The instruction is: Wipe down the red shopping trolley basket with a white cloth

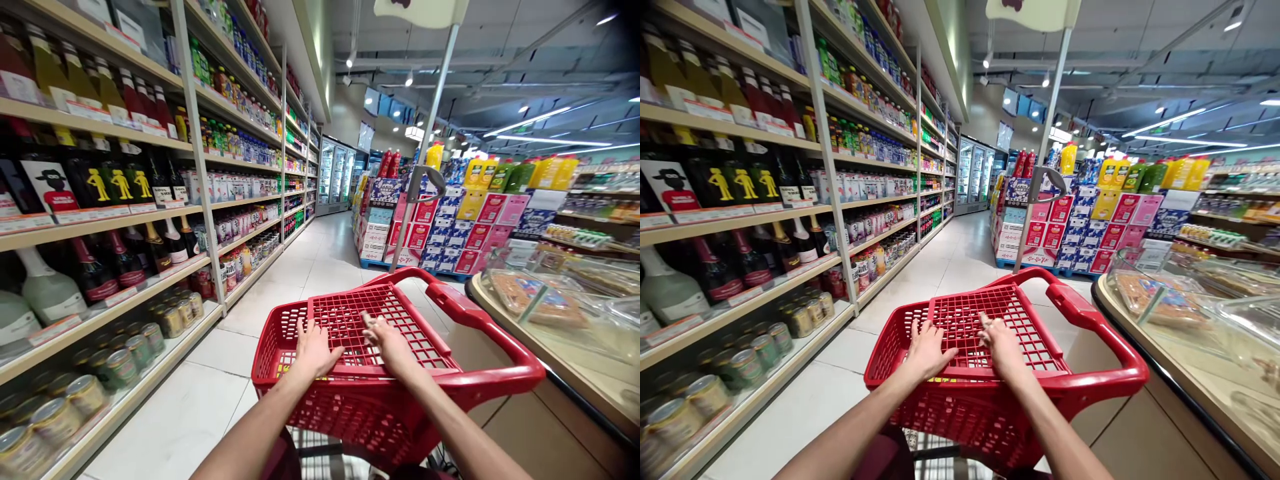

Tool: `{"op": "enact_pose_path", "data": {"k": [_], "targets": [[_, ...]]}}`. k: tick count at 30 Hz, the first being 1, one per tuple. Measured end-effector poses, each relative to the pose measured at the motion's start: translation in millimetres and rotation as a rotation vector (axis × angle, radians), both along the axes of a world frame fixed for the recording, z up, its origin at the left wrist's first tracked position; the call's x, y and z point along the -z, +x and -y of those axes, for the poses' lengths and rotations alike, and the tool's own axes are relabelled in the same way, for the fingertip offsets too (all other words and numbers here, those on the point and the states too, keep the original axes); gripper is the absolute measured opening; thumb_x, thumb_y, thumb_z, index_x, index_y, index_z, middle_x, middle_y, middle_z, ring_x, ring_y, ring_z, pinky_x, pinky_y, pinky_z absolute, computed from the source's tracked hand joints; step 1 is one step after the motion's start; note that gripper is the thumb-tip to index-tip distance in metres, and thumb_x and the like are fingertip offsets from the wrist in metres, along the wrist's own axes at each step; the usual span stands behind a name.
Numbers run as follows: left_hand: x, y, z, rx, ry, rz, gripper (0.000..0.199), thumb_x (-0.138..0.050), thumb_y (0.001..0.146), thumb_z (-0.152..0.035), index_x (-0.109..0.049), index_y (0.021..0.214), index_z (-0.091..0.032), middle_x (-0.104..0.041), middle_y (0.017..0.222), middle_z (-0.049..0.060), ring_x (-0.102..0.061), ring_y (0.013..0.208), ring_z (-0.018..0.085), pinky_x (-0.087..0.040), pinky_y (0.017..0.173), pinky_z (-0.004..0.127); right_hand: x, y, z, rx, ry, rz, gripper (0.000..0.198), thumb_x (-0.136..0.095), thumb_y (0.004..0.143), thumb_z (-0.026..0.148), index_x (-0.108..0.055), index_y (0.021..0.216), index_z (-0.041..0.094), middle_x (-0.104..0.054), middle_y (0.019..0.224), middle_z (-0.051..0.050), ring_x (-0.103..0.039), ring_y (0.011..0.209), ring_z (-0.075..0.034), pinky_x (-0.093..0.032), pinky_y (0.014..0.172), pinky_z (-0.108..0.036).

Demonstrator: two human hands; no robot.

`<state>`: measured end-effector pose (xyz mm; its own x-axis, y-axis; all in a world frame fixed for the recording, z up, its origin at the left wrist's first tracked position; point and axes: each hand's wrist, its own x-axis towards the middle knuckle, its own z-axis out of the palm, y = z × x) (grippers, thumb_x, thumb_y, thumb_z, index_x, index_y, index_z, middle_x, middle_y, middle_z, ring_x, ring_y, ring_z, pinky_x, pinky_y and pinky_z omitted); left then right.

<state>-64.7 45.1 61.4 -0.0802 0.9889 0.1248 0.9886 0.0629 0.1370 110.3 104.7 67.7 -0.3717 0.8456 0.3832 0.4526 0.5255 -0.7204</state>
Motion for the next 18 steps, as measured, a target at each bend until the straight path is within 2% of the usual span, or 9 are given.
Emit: {"op": "enact_pose_path", "data": {"k": [2,4,6,8,10,12,15,17,18], "targets": [[1.3,1,1,-0.005,-0.004,0.005,0.069,-0.022,0.076,-0.064,-0.054,0.109,-0.012,-0.055,0.115,0.016,-0.027,0.125,0.031,-0.003,0.104,0.053,8,-4,11,-0.148,0.08,0.102,0.023,-0.047,0.08,0.024,-0.065,0.094,0.024,-0.065,0.094,-0.004,-0.056,0.093,-0.018,-0.041,0.086,-0.032],[3.3,1,3,-0.002,-0.01,0.019,0.073,-0.021,0.075,-0.067,-0.052,0.111,-0.012,-0.053,0.117,0.016,-0.026,0.126,0.031,-0.002,0.104,0.053,16,-7,20,-0.203,0.178,0.208,0.027,-0.043,0.082,0.021,-0.063,0.1,0.027,-0.061,0.106,-0.004,-0.05,0.106,-0.019,-0.036,0.092,-0.036],[6.0,2,6,0.0,-0.015,0.048,0.076,-0.023,0.073,-0.069,-0.047,0.118,-0.013,-0.05,0.122,0.015,-0.024,0.127,0.031,0.0,0.104,0.054,22,-4,22,-0.107,0.236,0.311,0.034,-0.037,0.084,0.02,-0.057,0.11,0.028,-0.056,0.117,-0.005,-0.045,0.114,-0.021,-0.035,0.093,-0.039],[8.8,2,10,0.006,-0.015,0.081,0.076,-0.024,0.072,-0.07,-0.038,0.127,-0.018,-0.047,0.126,0.013,-0.023,0.127,0.031,0.001,0.103,0.056,25,4,19,-0.005,0.223,0.367,0.038,-0.034,0.085,0.019,-0.052,0.117,0.028,-0.054,0.119,-0.006,-0.046,0.113,-0.021,-0.037,0.09,-0.037],[10.5,3,12,0.013,-0.013,0.107,0.073,-0.023,0.073,-0.07,-0.033,0.13,-0.025,-0.045,0.127,0.011,-0.023,0.127,0.031,0.001,0.102,0.057,24,12,13,-0.046,0.222,0.391,0.039,-0.032,0.086,0.02,-0.049,0.121,0.026,-0.055,0.117,-0.007,-0.048,0.11,-0.019,-0.039,0.089,-0.033],[10.5,3,13,0.013,-0.031,0.121,0.071,-0.021,0.073,-0.071,-0.038,0.127,-0.029,-0.045,0.127,0.01,-0.021,0.128,0.031,0.002,0.101,0.058,22,19,6,-0.062,0.26,0.362,0.039,-0.03,0.086,0.02,-0.051,0.118,0.025,-0.055,0.116,-0.007,-0.049,0.109,-0.017,-0.039,0.09,-0.031],[8.0,3,12,0.023,-0.066,0.125,0.071,-0.021,0.071,-0.073,-0.048,0.119,-0.028,-0.045,0.127,0.011,-0.019,0.129,0.032,0.003,0.101,0.058,19,23,-3,0.113,0.338,0.315,0.037,-0.029,0.086,0.021,-0.057,0.11,0.022,-0.051,0.12,-0.008,-0.047,0.11,-0.019,-0.038,0.092,-0.035],[6.8,5,10,0.027,-0.066,0.123,0.072,-0.021,0.071,-0.074,-0.052,0.114,-0.026,-0.046,0.125,0.012,-0.018,0.129,0.032,0.003,0.102,0.058,21,21,-6,0.184,0.341,0.394,0.034,-0.034,0.085,0.025,-0.058,0.108,0.019,-0.047,0.123,-0.011,-0.042,0.115,-0.023,-0.036,0.094,-0.039],[6.8,6,8,0.024,-0.058,0.124,0.072,-0.021,0.071,-0.074,-0.053,0.112,-0.024,-0.045,0.127,0.012,-0.016,0.13,0.032,0.002,0.102,0.058,23,20,-6,0.173,0.323,0.462,0.034,-0.037,0.084,0.027,-0.058,0.109,0.019,-0.045,0.126,-0.012,-0.038,0.118,-0.025,-0.034,0.095,-0.042]]}}
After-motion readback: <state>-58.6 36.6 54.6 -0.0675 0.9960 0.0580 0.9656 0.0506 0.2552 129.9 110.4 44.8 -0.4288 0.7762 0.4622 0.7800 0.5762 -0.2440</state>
